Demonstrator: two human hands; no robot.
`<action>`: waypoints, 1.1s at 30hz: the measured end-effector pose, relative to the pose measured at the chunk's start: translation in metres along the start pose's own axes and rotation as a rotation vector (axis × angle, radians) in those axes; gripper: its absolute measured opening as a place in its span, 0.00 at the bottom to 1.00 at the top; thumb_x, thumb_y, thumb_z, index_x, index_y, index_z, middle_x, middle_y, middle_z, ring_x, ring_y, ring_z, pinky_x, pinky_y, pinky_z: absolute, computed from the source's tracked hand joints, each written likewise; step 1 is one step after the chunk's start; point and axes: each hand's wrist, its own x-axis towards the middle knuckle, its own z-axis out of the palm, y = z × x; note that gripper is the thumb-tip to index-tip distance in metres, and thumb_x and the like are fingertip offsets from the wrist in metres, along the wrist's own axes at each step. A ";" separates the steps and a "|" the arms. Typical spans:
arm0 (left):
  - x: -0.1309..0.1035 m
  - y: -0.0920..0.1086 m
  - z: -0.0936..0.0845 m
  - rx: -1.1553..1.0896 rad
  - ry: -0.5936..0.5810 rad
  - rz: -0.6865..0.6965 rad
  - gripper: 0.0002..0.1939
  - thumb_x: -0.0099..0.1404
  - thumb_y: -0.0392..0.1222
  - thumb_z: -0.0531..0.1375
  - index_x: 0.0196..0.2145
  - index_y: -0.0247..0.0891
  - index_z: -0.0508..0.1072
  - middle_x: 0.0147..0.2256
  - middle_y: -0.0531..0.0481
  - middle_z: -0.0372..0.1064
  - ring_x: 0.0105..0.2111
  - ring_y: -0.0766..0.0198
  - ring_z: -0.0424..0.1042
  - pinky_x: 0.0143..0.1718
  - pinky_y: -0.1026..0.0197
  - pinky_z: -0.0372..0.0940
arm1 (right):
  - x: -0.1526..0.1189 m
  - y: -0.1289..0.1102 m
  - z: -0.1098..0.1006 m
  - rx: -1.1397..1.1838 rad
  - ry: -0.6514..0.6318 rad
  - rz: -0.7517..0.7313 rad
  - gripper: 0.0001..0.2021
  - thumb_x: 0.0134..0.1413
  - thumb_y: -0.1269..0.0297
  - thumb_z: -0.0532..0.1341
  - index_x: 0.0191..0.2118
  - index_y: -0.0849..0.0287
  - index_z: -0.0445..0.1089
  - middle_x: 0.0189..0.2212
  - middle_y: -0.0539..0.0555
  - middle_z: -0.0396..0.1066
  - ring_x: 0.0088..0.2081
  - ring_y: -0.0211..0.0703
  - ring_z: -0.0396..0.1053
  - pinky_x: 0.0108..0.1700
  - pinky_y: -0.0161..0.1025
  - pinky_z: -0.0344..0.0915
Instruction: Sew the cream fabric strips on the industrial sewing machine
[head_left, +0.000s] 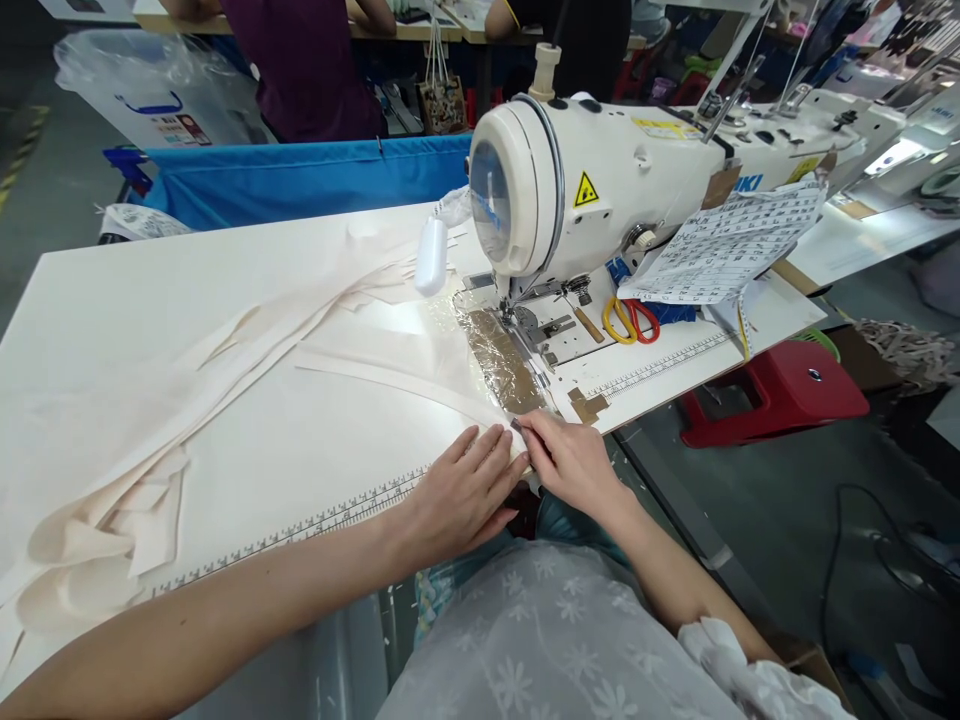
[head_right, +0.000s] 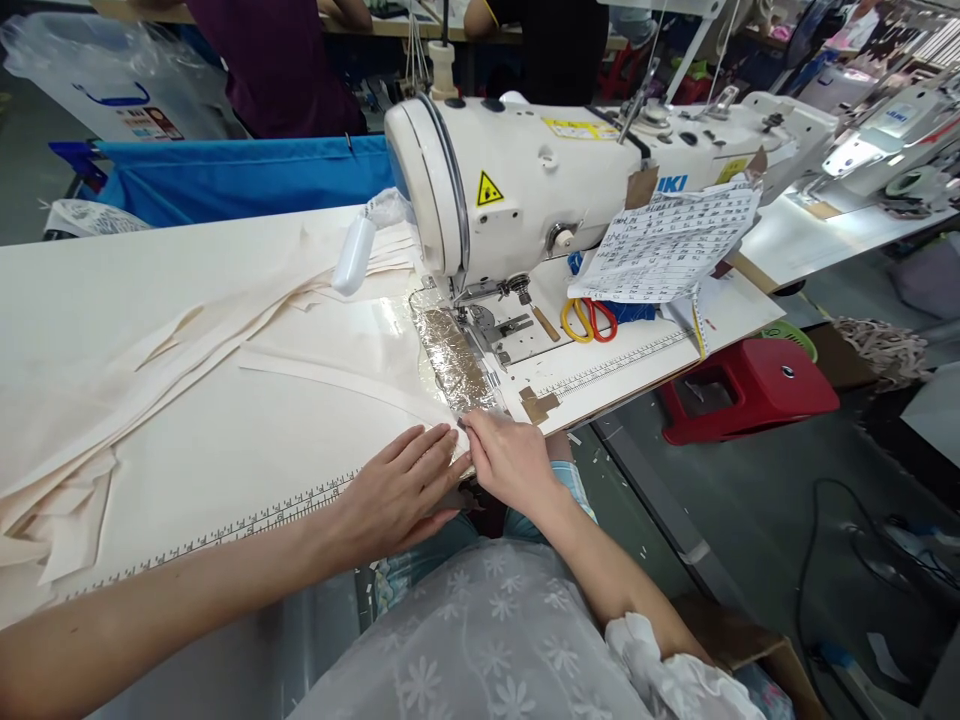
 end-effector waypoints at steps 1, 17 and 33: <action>0.000 0.000 0.000 0.004 0.006 0.001 0.28 0.71 0.51 0.54 0.61 0.28 0.64 0.56 0.34 0.67 0.59 0.42 0.64 0.59 0.43 0.57 | -0.001 0.001 0.001 -0.008 0.001 -0.009 0.11 0.67 0.68 0.50 0.46 0.57 0.68 0.35 0.52 0.78 0.32 0.41 0.74 0.32 0.35 0.57; 0.001 -0.004 -0.005 0.044 0.013 -0.004 0.27 0.72 0.53 0.54 0.59 0.30 0.65 0.54 0.35 0.68 0.57 0.43 0.65 0.55 0.44 0.60 | -0.032 0.006 -0.009 0.069 0.127 0.021 0.09 0.66 0.68 0.51 0.41 0.59 0.69 0.24 0.49 0.75 0.23 0.39 0.71 0.27 0.35 0.57; 0.000 -0.028 -0.006 0.031 -0.008 -0.072 0.29 0.73 0.54 0.51 0.59 0.27 0.65 0.55 0.32 0.67 0.57 0.42 0.64 0.57 0.43 0.58 | 0.023 -0.005 0.010 -0.059 0.043 0.015 0.12 0.67 0.66 0.49 0.45 0.58 0.68 0.31 0.52 0.78 0.28 0.42 0.74 0.28 0.35 0.54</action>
